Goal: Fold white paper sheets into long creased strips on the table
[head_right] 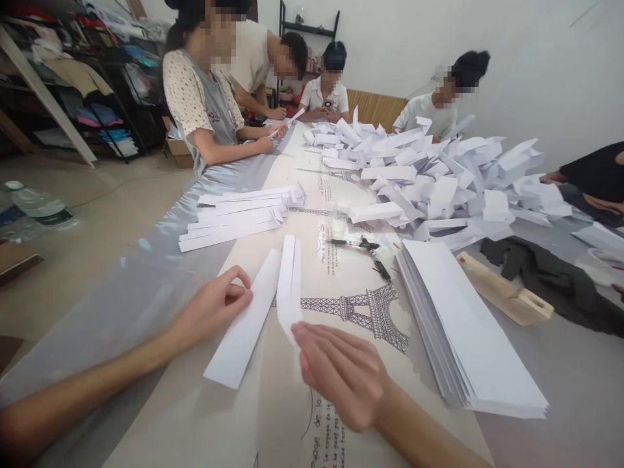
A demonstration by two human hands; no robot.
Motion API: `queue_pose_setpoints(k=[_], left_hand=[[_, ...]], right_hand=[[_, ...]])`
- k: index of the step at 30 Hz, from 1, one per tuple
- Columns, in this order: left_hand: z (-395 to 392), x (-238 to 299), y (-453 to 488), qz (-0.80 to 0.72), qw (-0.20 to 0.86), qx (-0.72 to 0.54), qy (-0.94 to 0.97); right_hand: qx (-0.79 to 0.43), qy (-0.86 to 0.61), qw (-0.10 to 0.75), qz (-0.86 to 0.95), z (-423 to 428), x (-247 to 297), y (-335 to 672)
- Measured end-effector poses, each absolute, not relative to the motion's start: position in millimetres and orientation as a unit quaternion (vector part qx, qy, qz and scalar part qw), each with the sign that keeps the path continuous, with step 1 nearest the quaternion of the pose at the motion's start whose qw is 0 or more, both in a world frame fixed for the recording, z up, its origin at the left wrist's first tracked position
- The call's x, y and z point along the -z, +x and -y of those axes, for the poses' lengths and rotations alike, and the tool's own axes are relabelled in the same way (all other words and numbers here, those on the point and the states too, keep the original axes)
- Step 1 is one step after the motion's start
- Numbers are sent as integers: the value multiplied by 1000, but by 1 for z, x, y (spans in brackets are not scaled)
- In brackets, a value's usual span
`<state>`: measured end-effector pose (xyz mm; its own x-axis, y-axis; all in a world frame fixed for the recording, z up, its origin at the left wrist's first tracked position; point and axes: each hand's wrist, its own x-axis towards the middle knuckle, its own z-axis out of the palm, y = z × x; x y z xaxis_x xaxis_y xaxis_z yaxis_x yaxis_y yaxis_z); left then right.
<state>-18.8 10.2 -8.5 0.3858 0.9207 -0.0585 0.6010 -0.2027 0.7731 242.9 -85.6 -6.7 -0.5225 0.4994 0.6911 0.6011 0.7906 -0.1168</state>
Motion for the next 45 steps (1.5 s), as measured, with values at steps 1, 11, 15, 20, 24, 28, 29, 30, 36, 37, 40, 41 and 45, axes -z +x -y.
queue_pose_setpoints(k=[1,11,15,20,24,28,29,30,36,37,40,41,45], left_hand=[[-8,12,-17,-502,308,-202,783],[-14,26,-20,-312,54,-204,926],[-23,30,-33,-220,53,-182,957],[-27,30,-38,-194,56,-178,963],[-28,18,-46,-153,86,-160,971],[-32,6,-60,-141,150,-117,972],[-32,5,-63,-145,164,-96,971],[-33,5,-65,-149,175,-74,970],[-27,14,-62,-190,183,-50,963],[-24,15,-59,-197,176,-48,963],[-16,17,-51,-200,159,-65,965],[-14,18,-48,-197,155,-76,965],[-8,19,-42,-176,149,-84,969]], right_hand=[[88,-277,367,884,86,7,239],[-84,-167,282,941,84,16,221],[-128,-232,320,910,74,13,236],[-75,-372,301,875,38,10,249],[-65,-381,212,898,7,21,244],[-62,-381,195,902,-1,35,238],[-62,-382,195,901,0,36,237],[-62,-382,199,901,1,37,238],[-39,-385,229,893,3,35,247],[-37,-387,234,891,3,35,249],[-38,-400,235,885,5,36,254],[-39,-404,235,883,6,36,255],[-33,-409,233,882,7,36,257]])
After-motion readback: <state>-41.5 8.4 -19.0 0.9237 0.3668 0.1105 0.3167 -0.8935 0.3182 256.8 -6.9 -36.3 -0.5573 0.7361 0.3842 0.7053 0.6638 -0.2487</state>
